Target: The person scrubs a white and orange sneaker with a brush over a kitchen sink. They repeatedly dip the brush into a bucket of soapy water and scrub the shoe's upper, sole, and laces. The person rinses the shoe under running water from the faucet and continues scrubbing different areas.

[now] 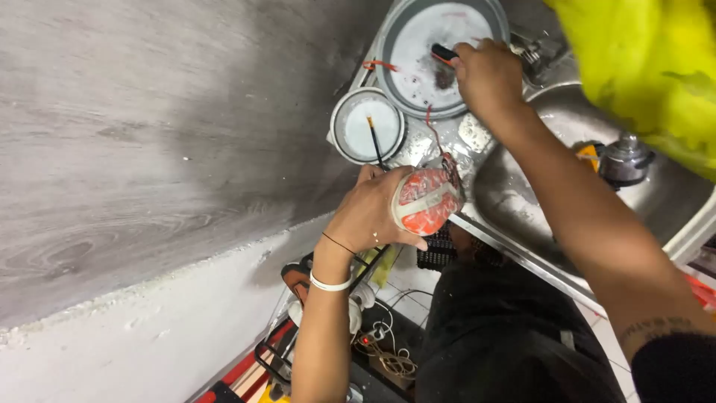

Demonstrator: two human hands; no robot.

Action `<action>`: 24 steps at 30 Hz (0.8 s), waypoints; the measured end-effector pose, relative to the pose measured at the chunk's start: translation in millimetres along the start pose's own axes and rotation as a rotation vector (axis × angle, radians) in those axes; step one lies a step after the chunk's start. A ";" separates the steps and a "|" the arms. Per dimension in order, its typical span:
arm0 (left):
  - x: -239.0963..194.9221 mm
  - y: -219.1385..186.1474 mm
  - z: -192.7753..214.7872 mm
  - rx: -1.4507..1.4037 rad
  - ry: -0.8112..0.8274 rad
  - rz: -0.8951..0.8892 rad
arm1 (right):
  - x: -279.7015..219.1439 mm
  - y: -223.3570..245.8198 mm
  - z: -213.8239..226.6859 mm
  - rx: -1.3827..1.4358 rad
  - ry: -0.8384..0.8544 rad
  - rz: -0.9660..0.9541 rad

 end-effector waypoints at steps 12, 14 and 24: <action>19.7 -4.7 9.3 0.012 0.005 0.050 | -196.6 45.1 54.7 1.051 -0.401 -0.039; 14.9 -3.2 -3.2 0.087 0.016 0.112 | -196.6 45.5 74.6 1.068 -0.366 -0.023; -0.3 -2.3 -19.9 0.086 0.036 0.193 | -203.9 57.6 84.5 0.879 -0.256 -0.068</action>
Point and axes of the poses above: each hand's wrist, its own x-axis towards the middle knuckle, its own z-axis out of the back of the hand, y = z × x, the point moved 7 cm from there along x, towards the middle knuckle, and after that the axes turned 14 degrees about y, right-handed, at the moved point
